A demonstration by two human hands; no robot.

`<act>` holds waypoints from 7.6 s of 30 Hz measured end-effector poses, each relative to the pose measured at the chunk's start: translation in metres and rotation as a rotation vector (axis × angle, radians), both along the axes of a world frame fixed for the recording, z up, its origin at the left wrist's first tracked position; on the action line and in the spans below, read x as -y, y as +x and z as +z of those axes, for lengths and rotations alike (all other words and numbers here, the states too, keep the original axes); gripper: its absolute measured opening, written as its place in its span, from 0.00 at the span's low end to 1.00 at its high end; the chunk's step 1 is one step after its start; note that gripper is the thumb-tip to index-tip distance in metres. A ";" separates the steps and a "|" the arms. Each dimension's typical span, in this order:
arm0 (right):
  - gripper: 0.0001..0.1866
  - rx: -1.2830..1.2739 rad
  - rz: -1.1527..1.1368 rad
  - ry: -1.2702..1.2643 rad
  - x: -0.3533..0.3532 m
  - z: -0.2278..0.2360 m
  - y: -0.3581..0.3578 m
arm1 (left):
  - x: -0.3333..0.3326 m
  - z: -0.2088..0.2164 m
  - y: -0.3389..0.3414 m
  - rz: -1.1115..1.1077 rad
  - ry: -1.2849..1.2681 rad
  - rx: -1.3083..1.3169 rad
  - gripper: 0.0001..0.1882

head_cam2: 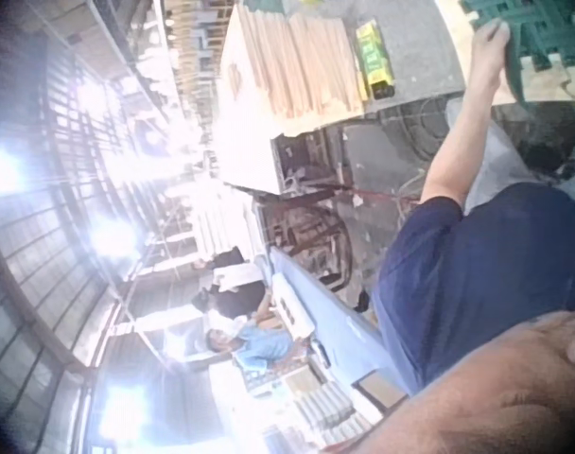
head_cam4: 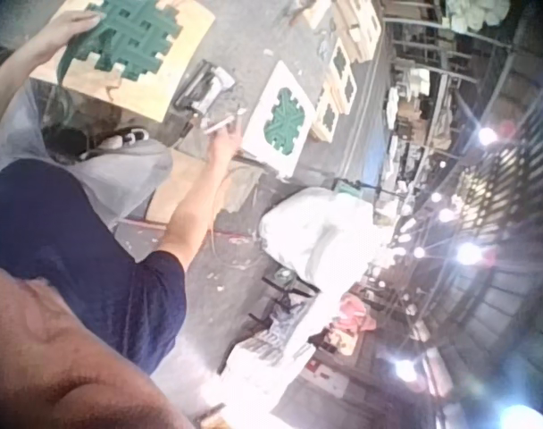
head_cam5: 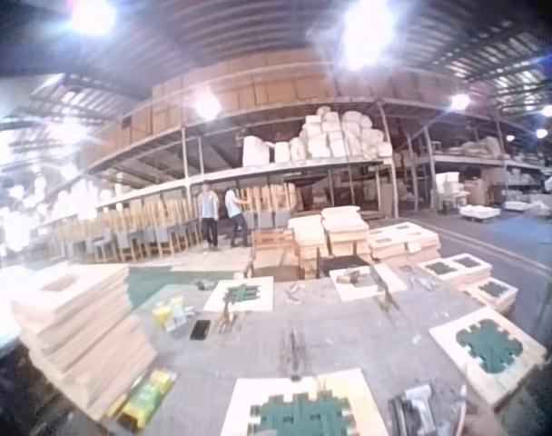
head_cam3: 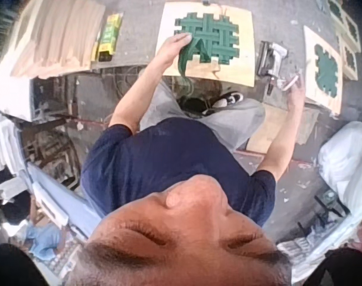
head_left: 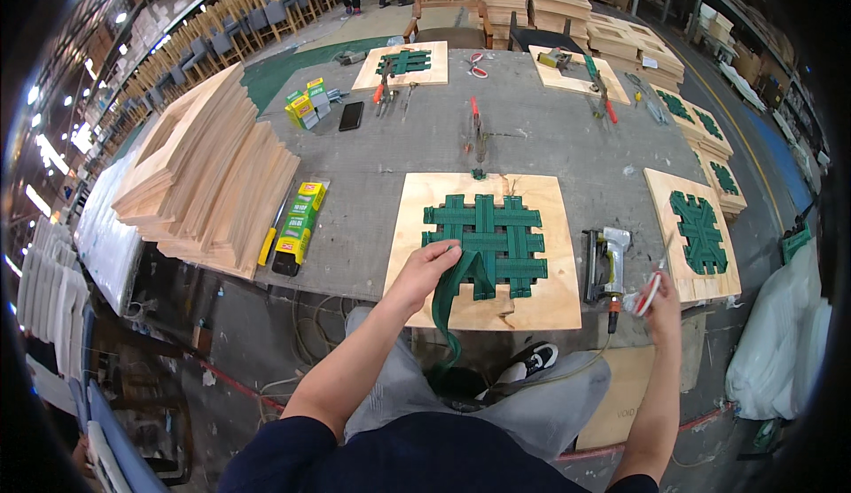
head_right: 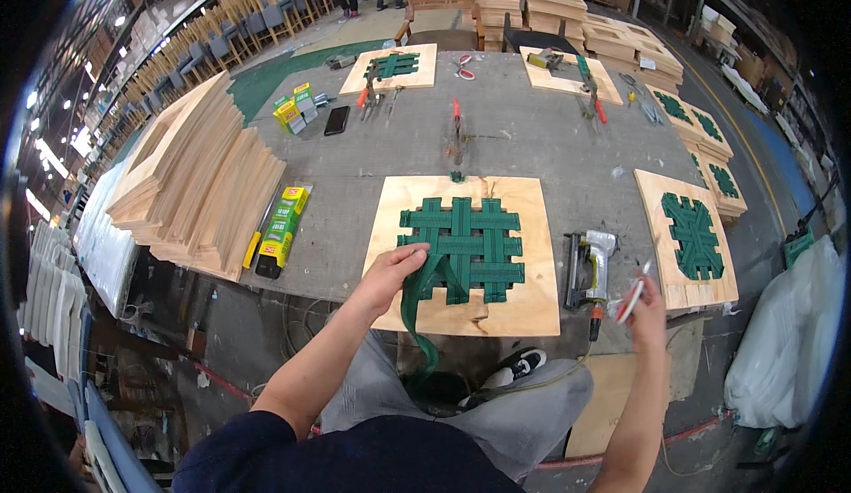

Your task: The person weaves green strips of material into a crisscross pattern on a square wooden board. They use a staple gun to secure the strips in place and scissors to trim excess material. The task is performed at a workbench in a workshop setting.

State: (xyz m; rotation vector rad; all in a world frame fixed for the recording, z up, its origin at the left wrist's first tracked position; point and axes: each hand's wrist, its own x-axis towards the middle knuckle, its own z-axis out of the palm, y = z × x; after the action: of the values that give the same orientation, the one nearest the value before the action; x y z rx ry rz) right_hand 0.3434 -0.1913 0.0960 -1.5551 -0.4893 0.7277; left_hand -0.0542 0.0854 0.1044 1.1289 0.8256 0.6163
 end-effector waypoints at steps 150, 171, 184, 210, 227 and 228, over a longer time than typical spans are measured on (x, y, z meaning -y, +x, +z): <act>0.10 -0.517 0.379 -0.083 -0.042 -0.082 -0.300 | 0.062 -0.071 -0.097 -0.014 -0.393 -0.177 0.15; 0.08 0.168 0.724 -0.590 0.022 -0.049 -0.187 | 0.008 0.017 -0.047 0.178 0.160 0.159 0.08; 0.20 0.245 0.622 -0.559 0.047 -0.086 -0.181 | -0.082 -0.027 0.034 -0.121 0.287 -0.544 0.09; 0.21 -1.174 0.330 0.113 -0.247 -0.056 -0.279 | -0.126 -0.056 0.023 -0.141 0.791 -0.788 0.13; 0.28 -1.555 0.290 0.142 -0.301 -0.081 -0.252 | -0.168 -0.042 0.037 -0.446 0.435 -0.839 0.15; 0.28 -1.559 0.299 0.120 -0.301 -0.082 -0.250 | -0.169 -0.041 0.038 -0.448 0.411 -0.840 0.14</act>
State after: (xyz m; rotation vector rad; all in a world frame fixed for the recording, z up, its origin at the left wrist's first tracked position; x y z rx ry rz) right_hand 0.0933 0.1095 0.0140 -0.4439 0.4241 1.7968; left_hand -0.0157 0.2543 0.0632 1.9347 1.1207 -0.1092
